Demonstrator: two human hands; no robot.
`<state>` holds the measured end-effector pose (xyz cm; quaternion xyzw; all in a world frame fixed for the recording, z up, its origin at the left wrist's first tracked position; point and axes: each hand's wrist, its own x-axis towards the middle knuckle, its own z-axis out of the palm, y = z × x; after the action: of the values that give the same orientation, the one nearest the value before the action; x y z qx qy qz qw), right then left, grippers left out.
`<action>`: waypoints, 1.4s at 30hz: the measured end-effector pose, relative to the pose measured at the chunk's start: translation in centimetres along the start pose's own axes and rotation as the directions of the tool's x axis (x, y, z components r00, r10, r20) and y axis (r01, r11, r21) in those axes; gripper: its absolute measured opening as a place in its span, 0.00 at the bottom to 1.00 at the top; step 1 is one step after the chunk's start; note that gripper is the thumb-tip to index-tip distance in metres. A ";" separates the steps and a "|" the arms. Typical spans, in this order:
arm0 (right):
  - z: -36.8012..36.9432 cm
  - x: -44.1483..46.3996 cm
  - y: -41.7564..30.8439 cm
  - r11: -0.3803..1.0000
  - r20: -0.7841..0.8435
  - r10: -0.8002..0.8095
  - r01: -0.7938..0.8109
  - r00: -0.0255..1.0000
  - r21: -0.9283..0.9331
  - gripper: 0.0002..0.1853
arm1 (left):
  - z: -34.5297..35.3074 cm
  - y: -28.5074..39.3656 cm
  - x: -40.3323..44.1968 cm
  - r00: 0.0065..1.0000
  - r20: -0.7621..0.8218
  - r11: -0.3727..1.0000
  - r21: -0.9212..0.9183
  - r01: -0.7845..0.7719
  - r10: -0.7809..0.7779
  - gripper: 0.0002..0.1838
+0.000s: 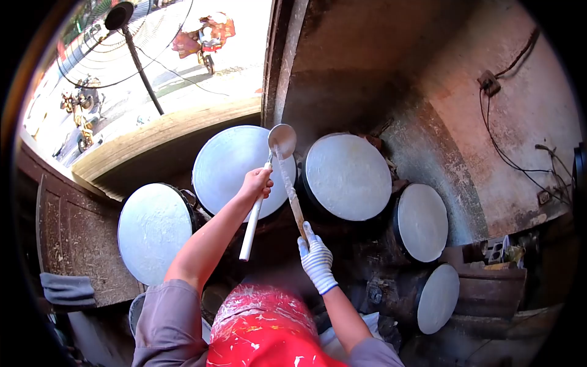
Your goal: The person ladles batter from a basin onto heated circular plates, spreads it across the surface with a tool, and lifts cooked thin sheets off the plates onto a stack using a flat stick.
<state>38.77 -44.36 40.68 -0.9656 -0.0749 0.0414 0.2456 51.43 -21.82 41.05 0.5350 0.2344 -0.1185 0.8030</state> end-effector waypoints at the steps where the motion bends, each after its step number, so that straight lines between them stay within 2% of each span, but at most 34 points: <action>1: 1.6 0.1 0.6 1.000 -0.047 -0.016 0.015 0.999 -0.018 0.25 | -0.5 -0.6 0.5 1.000 0.009 1.000 -0.001 0.012 -0.012 0.13; 2: 2.5 0.2 0.7 0.999 -0.097 -0.037 0.033 0.995 -0.036 0.26 | -1.0 -1.0 1.3 1.000 0.007 0.998 0.058 -0.019 0.019 0.12; 6: 4.2 -2.0 0.5 1.000 -0.103 0.029 -0.029 0.994 0.009 0.26 | -2.3 -2.0 2.5 0.992 0.017 0.961 0.244 -0.128 0.128 0.11; 7: 4.3 -2.1 -0.6 0.999 -0.108 0.041 -0.044 0.993 -0.025 0.25 | -2.6 -2.3 2.7 0.992 0.023 0.963 0.240 -0.125 0.123 0.11; 9: 6.1 -1.4 -1.2 0.999 -0.180 0.035 -0.042 0.983 -0.033 0.25 | -3.1 -2.9 3.0 0.978 0.044 0.885 0.420 -0.201 0.202 0.12; 10: 6.8 -1.0 -1.1 0.998 -0.175 0.056 -0.062 0.983 -0.029 0.25 | -3.3 -2.8 2.9 0.979 0.048 0.886 0.419 -0.198 0.197 0.12; 12: 8.0 -1.4 -0.9 0.992 -0.116 0.119 -0.123 0.986 -0.036 0.24 | -3.8 -2.4 2.7 0.949 0.005 0.664 0.713 -0.225 0.316 0.15; 13: 7.9 -1.4 -1.2 0.983 -0.059 0.174 -0.177 0.983 -0.045 0.24 | -4.0 -2.3 2.8 0.949 0.008 0.667 0.710 -0.228 0.316 0.15; 15: 7.7 -2.4 -2.2 0.973 0.003 0.227 -0.226 0.974 -0.043 0.24 | -4.7 -2.3 3.0 0.900 0.020 0.459 0.855 -0.241 0.436 0.18; 16: 8.3 -3.5 -2.4 0.978 -0.115 0.179 -0.164 0.977 0.131 0.24 | -5.0 -2.4 2.8 0.905 0.021 0.460 0.856 -0.236 0.426 0.18; 17: 8.7 -4.3 -2.6 0.954 -0.242 0.144 -0.070 0.959 0.290 0.24 | -5.2 -2.0 2.8 0.882 0.047 0.394 0.882 -0.257 0.469 0.19; 18: 9.2 -5.0 -3.1 0.927 -0.178 0.192 -0.119 0.965 0.355 0.24 | -5.3 -1.7 2.7 0.857 0.077 0.326 0.905 -0.275 0.510 0.20; 21: 10.6 -5.3 -4.5 0.872 -0.167 0.272 -0.169 0.948 0.458 0.25 | -5.7 -0.7 2.4 0.857 0.102 0.282 0.919 -0.275 0.506 0.21; 22: 11.3 -4.5 -4.7 0.896 -0.264 0.208 -0.075 0.942 0.439 0.25 | -6.0 -0.8 2.6 0.861 0.100 0.283 0.920 -0.272 0.499 0.21; 24: 13.4 -2.5 -5.0 0.864 -0.250 0.278 -0.128 0.927 0.488 0.25 | -6.4 -0.4 3.2 0.826 0.147 0.219 0.926 -0.309 0.545 0.21; 27: 15.8 0.2 -6.3 0.812 -0.175 0.354 -0.209 0.919 0.545 0.25 | -6.8 0.0 3.9 0.787 0.151 0.192 0.926 -0.324 0.598 0.20; 29: 16.9 1.2 -7.4 0.820 -0.242 0.364 -0.186 0.899 0.541 0.25 | -7.7 -0.2 4.5 0.782 0.130 0.204 0.928 -0.313 0.609 0.20; 31: 17.5 2.4 -8.0 0.814 -0.222 0.376 -0.206 0.899 0.543 0.25 | -8.2 0.3 5.0 0.775 0.112 0.215 0.927 -0.306 0.622 0.20; 33: 18.2 3.9 -8.5 0.804 -0.203 0.372 -0.205 0.906 0.558 0.25 | -8.7 1.1 4.8 0.821 0.087 0.213 0.945 -0.247 0.565 0.20; 35: 16.9 5.6 -10.8 0.765 -0.092 0.402 -0.279 0.911 0.580 0.24 | -9.2 1.1 4.9 0.826 0.080 0.218 0.946 -0.239 0.557 0.21; 37: 17.9 8.3 -11.4 0.800 -0.158 0.316 -0.173 0.935 0.574 0.24 | -9.9 1.1 5.2 0.810 0.055 0.238 0.942 -0.236 0.584 0.21; 39: 18.4 11.1 -12.2 0.792 -0.136 0.265 -0.135 0.955 0.595 0.24 | -10.7 1.2 5.2 0.811 0.041 0.227 0.951 -0.211 0.584 0.19; 40: 18.2 12.3 -12.2 0.829 -0.121 0.264 -0.161 0.957 0.535 0.24 | -11.1 1.2 5.0 0.812 0.026 0.219 0.957 -0.188 0.583 0.17; 41: 17.7 12.9 -12.0 0.788 -0.086 0.292 -0.188 0.953 0.586 0.24 | -11.6 1.4 4.9 0.811 0.028 0.218 0.957 -0.190 0.585 0.17; 42: 16.8 12.5 -11.3 0.824 -0.124 0.265 -0.158 0.956 0.543 0.23 | -12.3 1.7 4.9 0.815 -0.015 0.242 0.958 -0.155 0.579 0.19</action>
<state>47.73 -24.62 30.91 -0.8624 0.0715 -0.0067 0.5012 53.32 -9.60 36.02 0.9432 0.1343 0.0690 0.2958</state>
